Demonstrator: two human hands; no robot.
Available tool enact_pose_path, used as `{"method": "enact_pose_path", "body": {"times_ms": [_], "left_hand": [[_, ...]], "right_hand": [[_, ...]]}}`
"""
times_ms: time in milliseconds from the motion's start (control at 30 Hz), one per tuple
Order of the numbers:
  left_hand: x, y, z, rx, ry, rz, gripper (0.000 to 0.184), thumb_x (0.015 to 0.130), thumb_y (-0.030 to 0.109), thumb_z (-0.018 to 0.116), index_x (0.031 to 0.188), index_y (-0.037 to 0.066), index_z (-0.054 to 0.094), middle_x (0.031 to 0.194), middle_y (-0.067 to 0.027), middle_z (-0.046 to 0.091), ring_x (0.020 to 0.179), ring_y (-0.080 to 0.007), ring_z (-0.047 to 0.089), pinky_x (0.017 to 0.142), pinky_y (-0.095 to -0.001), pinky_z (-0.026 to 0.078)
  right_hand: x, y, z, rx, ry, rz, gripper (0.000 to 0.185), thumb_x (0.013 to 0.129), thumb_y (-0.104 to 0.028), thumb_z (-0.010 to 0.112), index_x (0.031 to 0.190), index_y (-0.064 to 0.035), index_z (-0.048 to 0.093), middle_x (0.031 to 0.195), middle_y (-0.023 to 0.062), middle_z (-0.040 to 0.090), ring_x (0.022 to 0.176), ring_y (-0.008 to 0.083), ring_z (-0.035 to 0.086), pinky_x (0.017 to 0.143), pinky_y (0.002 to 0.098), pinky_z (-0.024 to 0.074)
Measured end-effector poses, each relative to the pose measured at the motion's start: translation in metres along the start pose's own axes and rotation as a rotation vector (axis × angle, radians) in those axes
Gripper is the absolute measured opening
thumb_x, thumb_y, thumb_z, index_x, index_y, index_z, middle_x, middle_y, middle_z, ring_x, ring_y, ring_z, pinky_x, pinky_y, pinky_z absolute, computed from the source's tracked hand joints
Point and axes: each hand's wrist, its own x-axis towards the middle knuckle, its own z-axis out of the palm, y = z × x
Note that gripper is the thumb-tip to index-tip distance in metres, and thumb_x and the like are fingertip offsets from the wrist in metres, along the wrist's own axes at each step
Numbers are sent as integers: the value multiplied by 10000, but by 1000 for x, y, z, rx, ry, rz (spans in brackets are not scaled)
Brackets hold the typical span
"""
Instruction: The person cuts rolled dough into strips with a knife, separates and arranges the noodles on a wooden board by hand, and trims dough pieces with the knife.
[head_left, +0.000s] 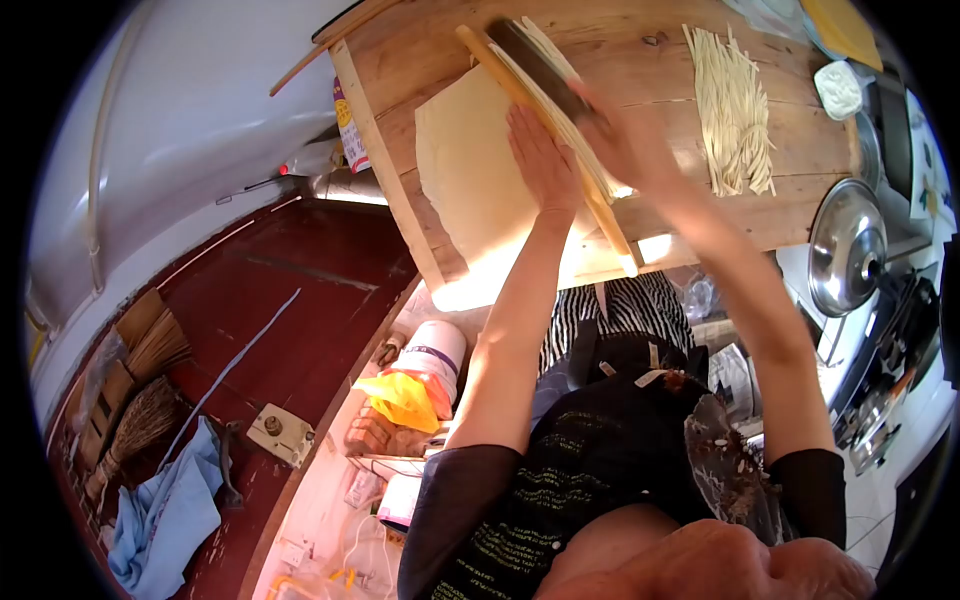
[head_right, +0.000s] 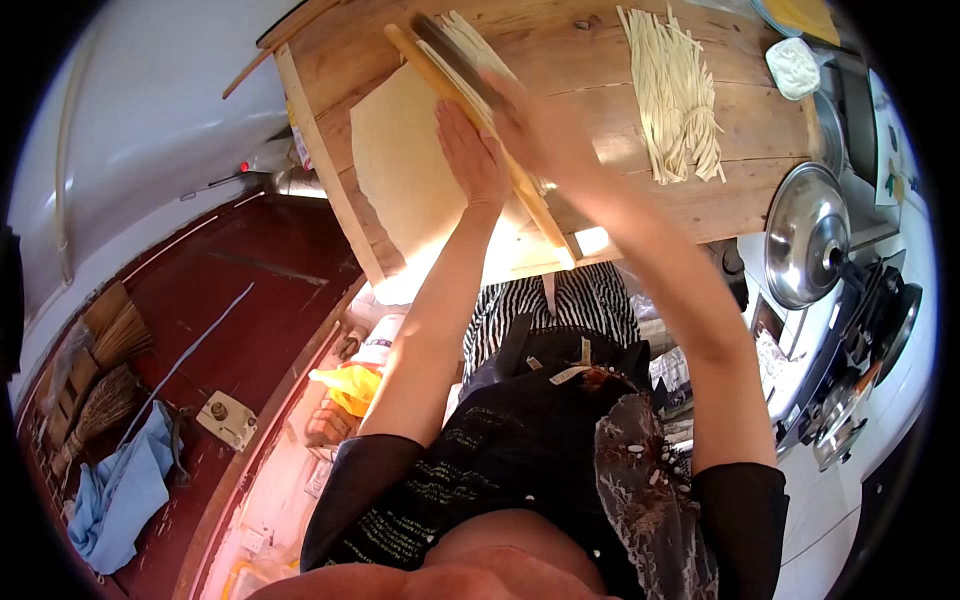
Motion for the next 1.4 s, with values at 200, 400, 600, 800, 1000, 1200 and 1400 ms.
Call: {"method": "enact_pose_path", "body": {"times_ms": [200, 400, 600, 800, 1000, 1200, 1400], "left_hand": [[-4, -7, 7, -20, 29, 10, 612, 964, 164, 347, 1492, -69, 146, 1537, -284, 195, 1435, -416, 182, 1183, -501, 139], [-5, -7, 5, -60, 56, 45, 599, 985, 207, 311, 1496, -56, 143, 1531, -287, 207, 1432, -422, 186, 1179, -507, 135], [8, -13, 0, -40, 66, 55, 603, 970, 169, 394, 1477, -84, 187, 1515, -309, 223, 1417, -448, 209, 1169, -525, 167], [86, -32, -13, -38, 125, 94, 576, 955, 95, 427, 1458, -94, 218, 1510, -302, 245, 1403, -455, 233, 1161, -525, 188], [84, -37, -4, -77, 132, 78, 576, 954, 123, 412, 1453, -103, 232, 1517, -298, 231, 1415, -432, 221, 1173, -513, 167], [27, -10, -10, -39, 37, 34, 622, 955, 175, 378, 1468, -112, 175, 1527, -302, 197, 1425, -435, 189, 1182, -516, 142], [-4, -16, 0, -11, 32, 81, 647, 947, 173, 381, 1476, -108, 137, 1519, -322, 184, 1433, -442, 166, 1179, -526, 140]], "right_hand": [[-196, 9, -18, 29, -70, 131, 565, 900, -99, 583, 1440, -174, 435, 839, 171, 623, 698, 356, 613, 602, 430, 496], [-235, 23, -5, -42, -41, 111, 586, 899, -102, 585, 1450, -223, 425, 783, 152, 581, 642, 342, 583, 563, 448, 486], [-122, 13, 32, -134, -22, 77, 617, 904, -133, 588, 1472, -255, 379, 770, 136, 580, 601, 305, 596, 546, 428, 503], [-114, 9, 33, -73, 2, 71, 607, 907, -137, 594, 1467, -252, 392, 741, 134, 571, 569, 291, 594, 523, 411, 505], [22, -18, 55, -104, 22, 77, 537, 915, -184, 554, 1438, -217, 435, 727, 181, 632, 664, 352, 635, 627, 445, 511], [88, -49, 4, -39, -189, 200, 496, 893, -228, 520, 1384, -154, 504, 872, 206, 682, 781, 360, 662, 725, 428, 526], [-114, 2, 4, 8, 60, -18, 521, 902, -129, 573, 1410, -163, 464, 899, 185, 660, 762, 360, 640, 643, 430, 507]]}}
